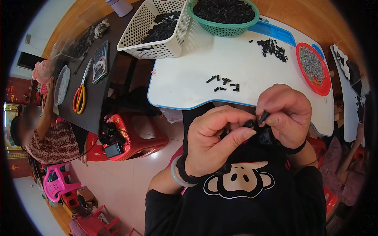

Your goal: Manually assembling small plastic and metal components by inserting tiny parts into housings.

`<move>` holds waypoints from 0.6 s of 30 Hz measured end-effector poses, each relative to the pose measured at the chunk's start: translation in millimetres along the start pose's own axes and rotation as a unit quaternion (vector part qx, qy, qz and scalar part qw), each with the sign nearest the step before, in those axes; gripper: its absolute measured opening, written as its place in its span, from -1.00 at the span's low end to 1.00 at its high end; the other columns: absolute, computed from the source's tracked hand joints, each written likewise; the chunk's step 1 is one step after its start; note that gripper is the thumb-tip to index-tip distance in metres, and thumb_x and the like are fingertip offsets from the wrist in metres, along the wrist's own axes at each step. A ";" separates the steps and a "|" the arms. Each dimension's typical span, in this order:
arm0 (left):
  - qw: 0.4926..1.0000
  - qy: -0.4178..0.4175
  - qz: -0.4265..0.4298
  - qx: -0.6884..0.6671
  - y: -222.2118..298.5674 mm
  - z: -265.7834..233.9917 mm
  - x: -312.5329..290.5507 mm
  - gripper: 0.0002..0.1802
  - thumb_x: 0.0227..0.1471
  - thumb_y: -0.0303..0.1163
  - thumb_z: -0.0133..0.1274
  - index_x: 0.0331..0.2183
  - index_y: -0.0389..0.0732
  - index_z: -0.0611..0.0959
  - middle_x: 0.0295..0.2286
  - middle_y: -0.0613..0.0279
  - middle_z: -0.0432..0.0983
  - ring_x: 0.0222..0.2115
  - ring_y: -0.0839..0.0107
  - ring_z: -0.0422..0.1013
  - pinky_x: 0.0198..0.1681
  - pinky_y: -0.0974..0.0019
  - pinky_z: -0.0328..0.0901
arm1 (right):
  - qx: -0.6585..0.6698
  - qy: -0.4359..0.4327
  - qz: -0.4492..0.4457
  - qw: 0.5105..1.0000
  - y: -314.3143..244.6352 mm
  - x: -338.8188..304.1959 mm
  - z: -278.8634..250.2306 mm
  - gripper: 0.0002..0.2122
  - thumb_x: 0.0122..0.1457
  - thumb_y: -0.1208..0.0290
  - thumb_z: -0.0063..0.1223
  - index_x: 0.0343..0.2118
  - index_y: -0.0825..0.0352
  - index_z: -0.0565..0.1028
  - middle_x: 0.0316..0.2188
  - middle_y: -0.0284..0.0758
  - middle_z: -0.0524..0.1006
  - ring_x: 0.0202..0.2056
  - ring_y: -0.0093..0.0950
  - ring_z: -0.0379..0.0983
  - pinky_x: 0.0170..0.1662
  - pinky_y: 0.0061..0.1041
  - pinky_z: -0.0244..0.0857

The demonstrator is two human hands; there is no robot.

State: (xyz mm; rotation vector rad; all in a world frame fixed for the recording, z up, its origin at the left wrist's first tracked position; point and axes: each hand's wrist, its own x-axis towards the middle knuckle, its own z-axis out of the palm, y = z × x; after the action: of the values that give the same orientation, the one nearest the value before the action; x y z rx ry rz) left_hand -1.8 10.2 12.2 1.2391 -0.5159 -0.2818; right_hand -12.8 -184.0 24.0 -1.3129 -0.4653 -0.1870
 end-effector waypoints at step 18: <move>0.992 -0.024 0.073 0.096 1.0 -3.3 -1.4 -0.75 -0.07 -0.65 0.16 -0.25 -0.43 0.57 -0.31 0.10 0.52 -0.36 0.48 0.42 -0.28 0.45 0.29 | -0.123 -0.010 -0.084 0.989 5.2 -5.9 6.6 -0.83 -0.01 0.62 0.21 -0.32 0.45 0.49 -0.36 -0.19 0.49 -0.34 -0.45 0.44 -0.28 -0.55 0.31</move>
State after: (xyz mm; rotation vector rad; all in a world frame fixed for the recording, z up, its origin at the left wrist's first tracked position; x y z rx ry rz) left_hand -1.3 13.9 12.0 1.3748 -0.6837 -0.1413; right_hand -17.6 -177.0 18.1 -1.5166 -0.5845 -0.3826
